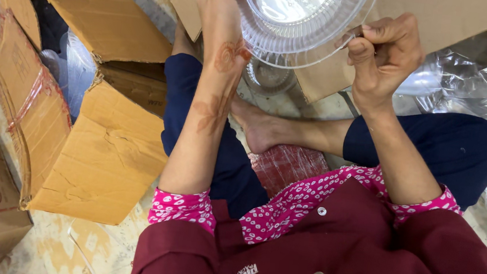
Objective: The person sits on the floor and uses a utility knife to trim the edges of clear plastic plates. They pick up plates from a cardboard box, rotate them, and carefully cut along the rim before placing them back into the box.
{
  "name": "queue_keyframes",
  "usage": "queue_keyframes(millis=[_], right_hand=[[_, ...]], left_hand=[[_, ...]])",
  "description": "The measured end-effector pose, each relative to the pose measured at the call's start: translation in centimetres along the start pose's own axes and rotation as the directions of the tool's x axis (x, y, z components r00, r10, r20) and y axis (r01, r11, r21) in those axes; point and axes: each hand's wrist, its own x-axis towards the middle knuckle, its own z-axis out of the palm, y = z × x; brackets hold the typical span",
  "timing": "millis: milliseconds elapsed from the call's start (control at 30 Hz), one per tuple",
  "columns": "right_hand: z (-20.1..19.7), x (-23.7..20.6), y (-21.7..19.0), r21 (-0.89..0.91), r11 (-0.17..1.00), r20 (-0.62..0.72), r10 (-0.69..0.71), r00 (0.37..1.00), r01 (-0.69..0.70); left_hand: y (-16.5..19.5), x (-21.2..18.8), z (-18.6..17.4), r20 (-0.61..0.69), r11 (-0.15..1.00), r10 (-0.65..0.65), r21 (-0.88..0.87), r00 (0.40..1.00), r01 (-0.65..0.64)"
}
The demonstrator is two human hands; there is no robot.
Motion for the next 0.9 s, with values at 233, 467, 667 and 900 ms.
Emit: queue_keyframes(millis=[233, 467, 667, 900], right_hand=[[0.7, -0.4, 0.3, -0.061, 0.998, 0.030, -0.015, 0.999, 0.017], [2.3, -0.4, -0.9, -0.039, 0.998, 0.148, -0.050, 0.988, 0.057], [4.2, -1.6, -0.2, -0.094, 0.992, 0.374, -0.038, 0.927, 0.079], [-2.4, 0.4, 3.1, 0.265, 0.963, -0.022, 0.058, 0.998, -0.050]], left_hand=[[-1.6, 0.9, -0.3, -0.050, 0.994, -0.035, -0.101, 0.998, 0.030], [-2.2, 1.7, -0.9, -0.095, 0.978, -0.180, -0.125, 0.979, 0.168], [-1.1, 2.4, -1.6, -0.050, 0.991, -0.037, -0.130, 0.998, 0.030], [2.8, -0.6, -1.6, 0.106, 0.963, 0.210, 0.148, 0.972, -0.224]])
